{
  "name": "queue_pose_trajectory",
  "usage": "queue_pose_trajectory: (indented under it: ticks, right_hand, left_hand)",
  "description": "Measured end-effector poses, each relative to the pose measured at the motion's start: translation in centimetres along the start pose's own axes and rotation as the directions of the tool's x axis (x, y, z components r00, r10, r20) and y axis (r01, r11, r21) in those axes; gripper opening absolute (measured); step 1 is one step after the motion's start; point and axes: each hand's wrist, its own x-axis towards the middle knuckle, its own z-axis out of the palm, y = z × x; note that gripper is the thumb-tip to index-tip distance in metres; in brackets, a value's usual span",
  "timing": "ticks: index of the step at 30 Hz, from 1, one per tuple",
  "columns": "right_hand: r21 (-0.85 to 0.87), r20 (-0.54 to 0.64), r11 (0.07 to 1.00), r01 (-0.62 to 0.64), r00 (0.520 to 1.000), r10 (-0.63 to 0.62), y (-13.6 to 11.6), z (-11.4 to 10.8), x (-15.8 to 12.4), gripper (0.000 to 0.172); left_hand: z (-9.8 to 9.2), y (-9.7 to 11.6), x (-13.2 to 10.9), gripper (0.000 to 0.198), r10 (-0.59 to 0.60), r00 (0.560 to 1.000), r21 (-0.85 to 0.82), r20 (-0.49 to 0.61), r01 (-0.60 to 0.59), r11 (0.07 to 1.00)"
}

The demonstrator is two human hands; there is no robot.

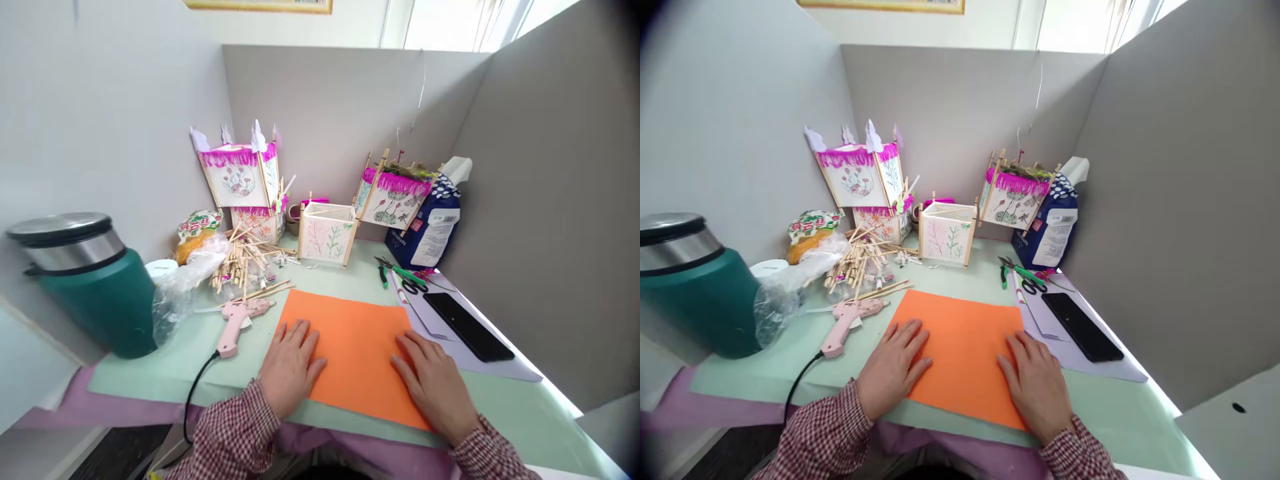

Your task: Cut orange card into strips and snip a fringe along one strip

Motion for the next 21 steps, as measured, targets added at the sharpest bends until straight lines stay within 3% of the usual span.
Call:
queue_pose_trajectory:
  ticks: [7, 16, 21]
  right_hand:
    - [0.075, -0.075, 0.990, 0.118, 0.991, -0.112, 0.9, 0.1, -2.4, 0.043]
    - [0.154, 0.012, 0.975, 0.161, 0.986, -0.165, 1.2, -0.3, -1.2, 0.044]
    - [0.207, 0.059, 0.958, 0.198, 0.975, -0.214, 1.7, -1.8, -3.1, 0.055]
  left_hand:
    - [-0.2, 0.1, -0.1, 0.043, 0.054, 0.998, 0.021, -0.028, -0.054, 0.998]
    - [0.4, -0.2, -0.1, 0.042, 0.092, 0.993, 0.044, -0.075, -0.088, 0.995]
    - [-0.9, 0.5, -0.5, 0.030, 0.062, 0.989, -0.040, -0.136, -0.068, 0.997]
